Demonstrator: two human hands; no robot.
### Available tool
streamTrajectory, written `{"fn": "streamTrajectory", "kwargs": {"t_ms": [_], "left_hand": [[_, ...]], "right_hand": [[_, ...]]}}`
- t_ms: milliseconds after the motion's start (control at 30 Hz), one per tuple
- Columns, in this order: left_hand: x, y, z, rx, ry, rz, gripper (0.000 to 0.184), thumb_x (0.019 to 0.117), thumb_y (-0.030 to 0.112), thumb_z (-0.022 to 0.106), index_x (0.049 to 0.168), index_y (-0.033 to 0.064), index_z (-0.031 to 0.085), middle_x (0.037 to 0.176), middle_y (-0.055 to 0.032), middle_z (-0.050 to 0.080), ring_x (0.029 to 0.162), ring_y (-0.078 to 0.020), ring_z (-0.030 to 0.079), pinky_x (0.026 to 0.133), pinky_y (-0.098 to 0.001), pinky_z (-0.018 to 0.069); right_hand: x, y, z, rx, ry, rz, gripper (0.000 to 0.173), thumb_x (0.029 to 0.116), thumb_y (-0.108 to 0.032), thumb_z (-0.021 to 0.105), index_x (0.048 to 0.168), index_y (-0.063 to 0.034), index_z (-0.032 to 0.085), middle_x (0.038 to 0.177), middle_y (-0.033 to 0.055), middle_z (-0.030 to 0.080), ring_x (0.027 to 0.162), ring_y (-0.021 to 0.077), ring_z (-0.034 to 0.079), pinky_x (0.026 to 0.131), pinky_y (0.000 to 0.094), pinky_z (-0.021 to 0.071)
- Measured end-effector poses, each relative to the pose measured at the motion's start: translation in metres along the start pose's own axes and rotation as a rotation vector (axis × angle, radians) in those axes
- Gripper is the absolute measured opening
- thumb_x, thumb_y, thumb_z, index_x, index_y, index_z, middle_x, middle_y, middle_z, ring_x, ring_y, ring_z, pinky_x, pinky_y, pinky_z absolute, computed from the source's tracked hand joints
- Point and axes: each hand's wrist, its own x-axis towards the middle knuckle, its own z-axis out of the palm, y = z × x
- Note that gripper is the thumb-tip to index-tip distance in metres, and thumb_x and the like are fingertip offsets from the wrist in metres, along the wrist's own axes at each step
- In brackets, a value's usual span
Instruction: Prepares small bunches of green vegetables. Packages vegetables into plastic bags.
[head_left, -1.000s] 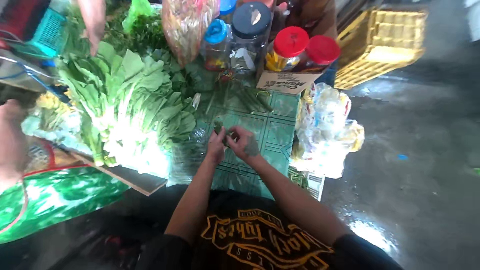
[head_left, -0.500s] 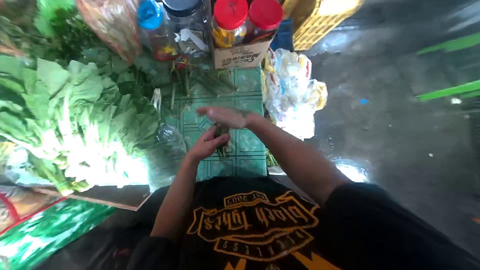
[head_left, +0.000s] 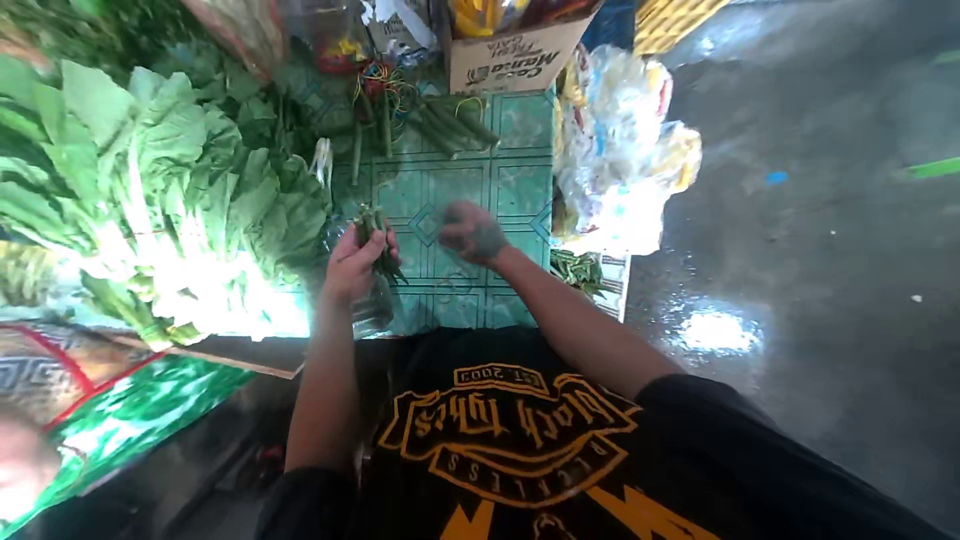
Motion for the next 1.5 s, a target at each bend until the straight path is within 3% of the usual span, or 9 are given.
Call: {"fn": "streamTrajectory", "kwargs": {"t_ms": [233, 433, 600, 767, 867, 1067, 1233, 1367, 1500], "left_hand": [[0.003, -0.02, 0.018, 0.138, -0.045, -0.047, 0.031, 0.1064, 0.023, 0.049, 0.135, 0.0109, 0.05, 0.099, -0.008, 0.066, 0.082, -0.0205, 0.067, 0.075, -0.0404, 0.0607], [0.005, -0.03, 0.032, 0.192, -0.125, -0.067, 0.031, 0.1065, 0.018, 0.051, 0.136, 0.0083, 0.05, 0.097, -0.0098, 0.066, 0.081, -0.0208, 0.067, 0.076, -0.0392, 0.0602], [0.016, -0.035, 0.065, 0.311, -0.233, -0.034, 0.037, 0.1045, 0.017, 0.053, 0.139, 0.0067, 0.046, 0.096, -0.0094, 0.066, 0.08, -0.019, 0.067, 0.076, -0.0371, 0.0599], [0.027, -0.035, 0.107, 0.558, -0.347, -0.119, 0.043, 0.1043, 0.02, 0.057, 0.143, 0.0066, 0.044, 0.098, -0.01, 0.067, 0.081, -0.0178, 0.068, 0.076, -0.0368, 0.06], [0.027, -0.031, 0.131, 0.802, -0.473, -0.094, 0.044, 0.1038, 0.021, 0.06, 0.142, 0.0057, 0.045, 0.102, -0.0115, 0.068, 0.084, -0.0189, 0.069, 0.078, -0.0395, 0.0609], [0.026, -0.018, 0.163, 0.967, -0.529, 0.021, 0.053, 0.0983, 0.01, 0.063, 0.147, 0.0082, 0.042, 0.11, -0.0111, 0.068, 0.096, -0.02, 0.069, 0.087, -0.0448, 0.0589], [0.018, -0.032, 0.152, 0.024, -0.32, -0.006, 0.033, 0.0944, 0.012, 0.069, 0.125, 0.006, 0.058, 0.095, -0.0106, 0.067, 0.079, -0.021, 0.067, 0.077, -0.0417, 0.0604], [0.008, -0.044, 0.169, -0.337, -0.202, -0.086, 0.048, 0.0801, 0.02, 0.087, 0.118, 0.0063, 0.061, 0.098, -0.0113, 0.068, 0.085, -0.0231, 0.069, 0.081, -0.0428, 0.0605], [0.01, -0.049, 0.191, -0.229, -0.18, 0.125, 0.05, 0.079, 0.018, 0.089, 0.119, 0.005, 0.062, 0.099, -0.0128, 0.071, 0.087, -0.0217, 0.071, 0.081, -0.0389, 0.0615]], "right_hand": [[-0.011, -0.016, -0.014, 0.232, 0.154, 0.207, 0.023, 0.1028, -0.016, 0.055, 0.108, 0.0018, 0.069, 0.116, 0.0184, 0.068, 0.116, 0.0341, 0.063, 0.106, 0.051, 0.0492], [-0.08, 0.014, -0.07, 0.817, 0.459, 0.469, 0.019, 0.0967, -0.011, 0.067, 0.11, 0.0014, 0.064, 0.092, 0.0098, 0.071, 0.081, 0.0191, 0.071, 0.079, 0.0403, 0.0623], [-0.129, 0.008, -0.108, 1.132, 0.349, 0.685, 0.041, 0.0987, 0.006, 0.038, 0.135, -0.0089, 0.048, 0.125, 0.0124, 0.072, 0.08, 0.0319, 0.076, 0.063, 0.0475, 0.0643], [-0.13, -0.004, -0.135, 0.741, 0.277, 0.441, 0.085, 0.0672, -0.009, 0.092, 0.14, -0.0113, 0.047, 0.124, 0.0097, 0.071, 0.096, 0.0274, 0.075, 0.077, 0.0452, 0.0659], [-0.117, -0.026, -0.16, 0.529, 0.128, 0.206, 0.113, 0.0575, -0.03, 0.097, 0.151, -0.0139, 0.037, 0.143, 0.0093, 0.059, 0.118, 0.0272, 0.067, 0.095, 0.0489, 0.059], [-0.101, -0.051, -0.176, 0.303, -0.181, 0.204, 0.098, 0.0713, -0.023, 0.095, 0.151, -0.0142, 0.039, 0.107, 0.0118, 0.072, 0.091, 0.0289, 0.072, 0.083, 0.0541, 0.059], [-0.155, -0.004, -0.135, 1.174, 0.146, 0.035, 0.045, 0.0797, -0.021, 0.084, 0.114, -0.0103, 0.058, 0.083, 0.0065, 0.072, 0.074, 0.0197, 0.073, 0.072, 0.0414, 0.0646], [-0.162, -0.023, -0.105, 1.745, 0.447, -0.262, 0.017, 0.0886, -0.024, 0.081, 0.103, -0.0232, 0.072, 0.1, 0.0045, 0.077, 0.102, 0.0262, 0.074, 0.101, 0.0539, 0.056], [-0.151, -0.043, -0.089, 1.839, 0.64, -0.15, 0.043, 0.0895, -0.04, 0.078, 0.126, -0.0287, 0.06, 0.14, 0.0086, 0.063, 0.12, 0.0269, 0.065, 0.101, 0.0441, 0.0533]]}}
